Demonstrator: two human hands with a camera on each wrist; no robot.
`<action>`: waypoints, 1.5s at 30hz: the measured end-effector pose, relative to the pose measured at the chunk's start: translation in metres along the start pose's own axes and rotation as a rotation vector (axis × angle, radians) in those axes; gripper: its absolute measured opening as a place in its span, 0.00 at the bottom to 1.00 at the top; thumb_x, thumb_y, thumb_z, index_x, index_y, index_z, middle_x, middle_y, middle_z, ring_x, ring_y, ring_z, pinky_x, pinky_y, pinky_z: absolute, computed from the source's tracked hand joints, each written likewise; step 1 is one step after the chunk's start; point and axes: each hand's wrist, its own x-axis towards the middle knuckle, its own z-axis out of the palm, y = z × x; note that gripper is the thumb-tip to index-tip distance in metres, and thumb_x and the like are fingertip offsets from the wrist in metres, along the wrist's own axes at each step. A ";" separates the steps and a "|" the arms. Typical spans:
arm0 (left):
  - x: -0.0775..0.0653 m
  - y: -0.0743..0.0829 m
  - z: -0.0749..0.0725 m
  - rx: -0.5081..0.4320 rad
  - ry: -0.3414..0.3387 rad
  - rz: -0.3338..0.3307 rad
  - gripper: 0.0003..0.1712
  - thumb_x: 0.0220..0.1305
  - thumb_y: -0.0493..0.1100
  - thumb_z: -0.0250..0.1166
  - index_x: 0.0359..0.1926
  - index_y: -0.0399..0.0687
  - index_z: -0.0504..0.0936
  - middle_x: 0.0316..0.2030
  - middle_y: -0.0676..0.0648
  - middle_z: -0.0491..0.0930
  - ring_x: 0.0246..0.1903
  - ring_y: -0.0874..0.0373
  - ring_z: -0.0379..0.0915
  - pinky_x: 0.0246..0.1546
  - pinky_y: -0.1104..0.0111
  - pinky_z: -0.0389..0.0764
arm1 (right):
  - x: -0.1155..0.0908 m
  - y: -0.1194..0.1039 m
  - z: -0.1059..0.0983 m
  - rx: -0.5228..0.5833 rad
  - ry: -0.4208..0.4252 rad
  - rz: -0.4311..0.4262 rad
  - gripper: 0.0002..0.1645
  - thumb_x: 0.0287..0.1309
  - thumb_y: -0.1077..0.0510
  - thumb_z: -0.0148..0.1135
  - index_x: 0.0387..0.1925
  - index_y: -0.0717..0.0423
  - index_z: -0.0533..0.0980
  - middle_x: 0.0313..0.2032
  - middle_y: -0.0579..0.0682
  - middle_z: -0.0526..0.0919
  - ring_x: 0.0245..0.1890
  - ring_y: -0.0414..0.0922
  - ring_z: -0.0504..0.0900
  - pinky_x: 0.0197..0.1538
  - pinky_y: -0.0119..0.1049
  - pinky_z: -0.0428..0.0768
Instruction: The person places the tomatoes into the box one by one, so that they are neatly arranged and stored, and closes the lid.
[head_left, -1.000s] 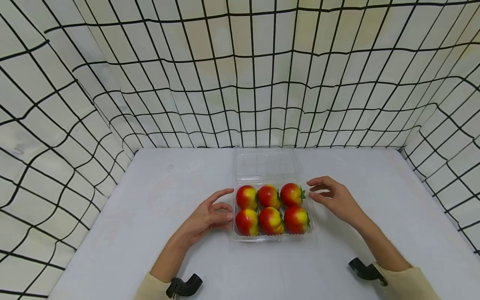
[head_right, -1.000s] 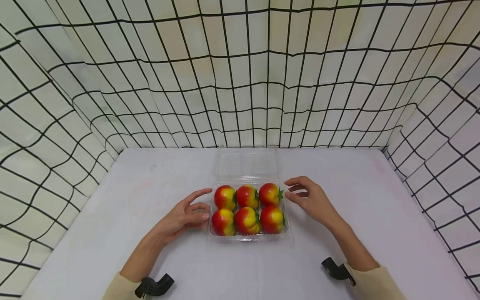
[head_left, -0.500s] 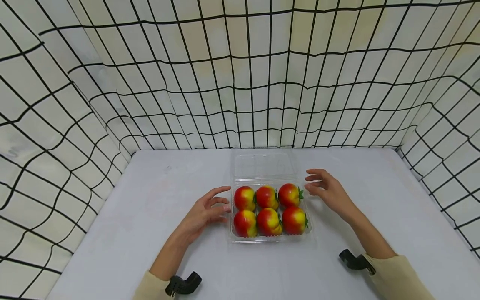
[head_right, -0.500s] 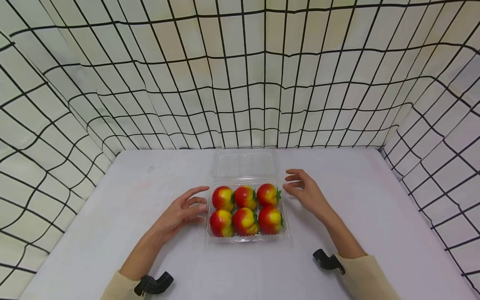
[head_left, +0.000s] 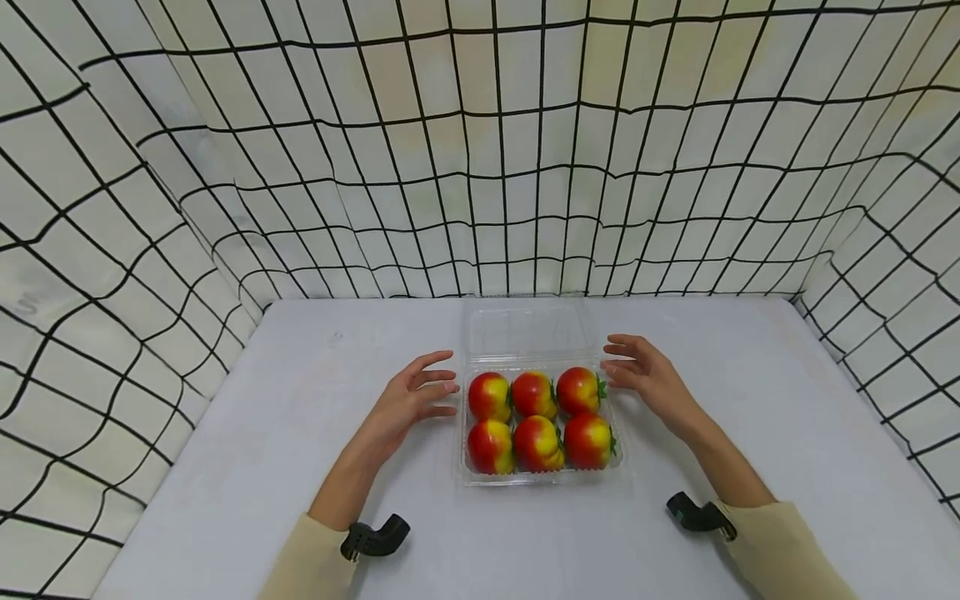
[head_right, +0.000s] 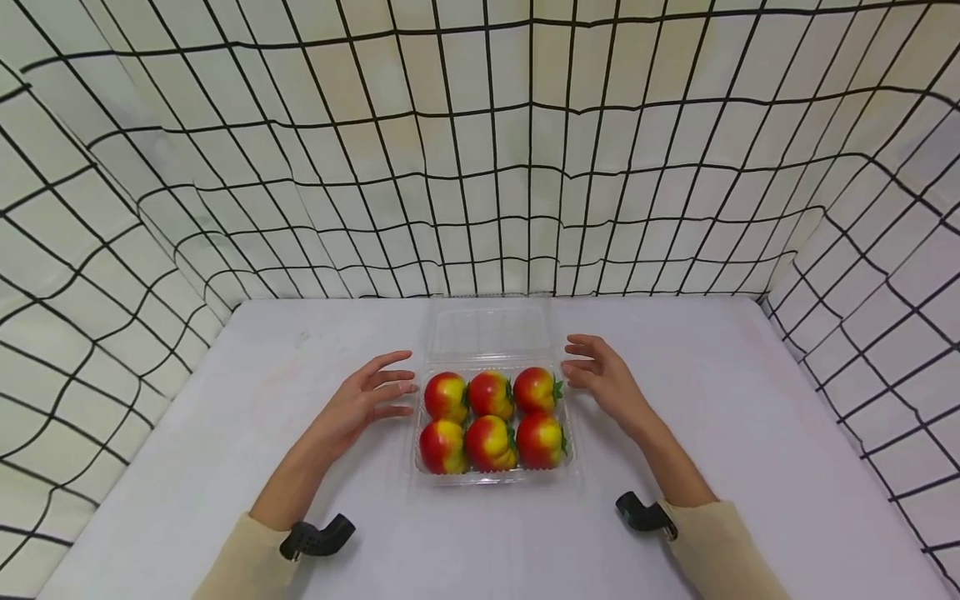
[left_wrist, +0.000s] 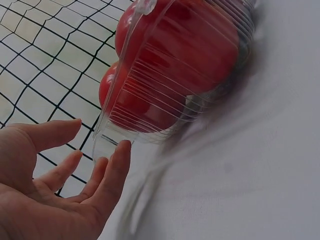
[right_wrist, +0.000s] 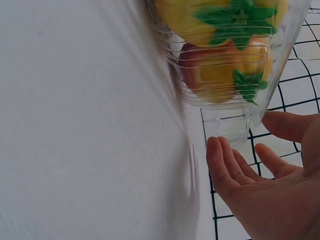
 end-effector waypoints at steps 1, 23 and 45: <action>0.002 0.000 0.001 -0.005 0.003 0.002 0.34 0.75 0.43 0.62 0.78 0.52 0.64 0.69 0.36 0.71 0.60 0.43 0.78 0.58 0.56 0.87 | 0.001 0.000 0.000 0.004 -0.001 -0.004 0.35 0.75 0.58 0.58 0.75 0.65 0.60 0.72 0.68 0.70 0.64 0.58 0.81 0.54 0.26 0.86; 0.016 0.001 0.009 -0.075 -0.009 0.080 0.44 0.70 0.34 0.64 0.82 0.57 0.57 0.77 0.40 0.66 0.75 0.43 0.67 0.62 0.65 0.84 | 0.004 -0.004 0.004 0.021 0.027 -0.047 0.35 0.72 0.64 0.60 0.76 0.61 0.61 0.72 0.65 0.70 0.69 0.64 0.76 0.56 0.21 0.83; 0.021 0.002 0.011 0.055 0.075 0.226 0.51 0.64 0.27 0.66 0.79 0.70 0.60 0.72 0.39 0.70 0.68 0.43 0.73 0.53 0.69 0.87 | 0.011 -0.008 0.007 0.120 0.077 -0.084 0.47 0.64 0.74 0.60 0.80 0.52 0.55 0.70 0.69 0.65 0.58 0.36 0.81 0.55 0.23 0.84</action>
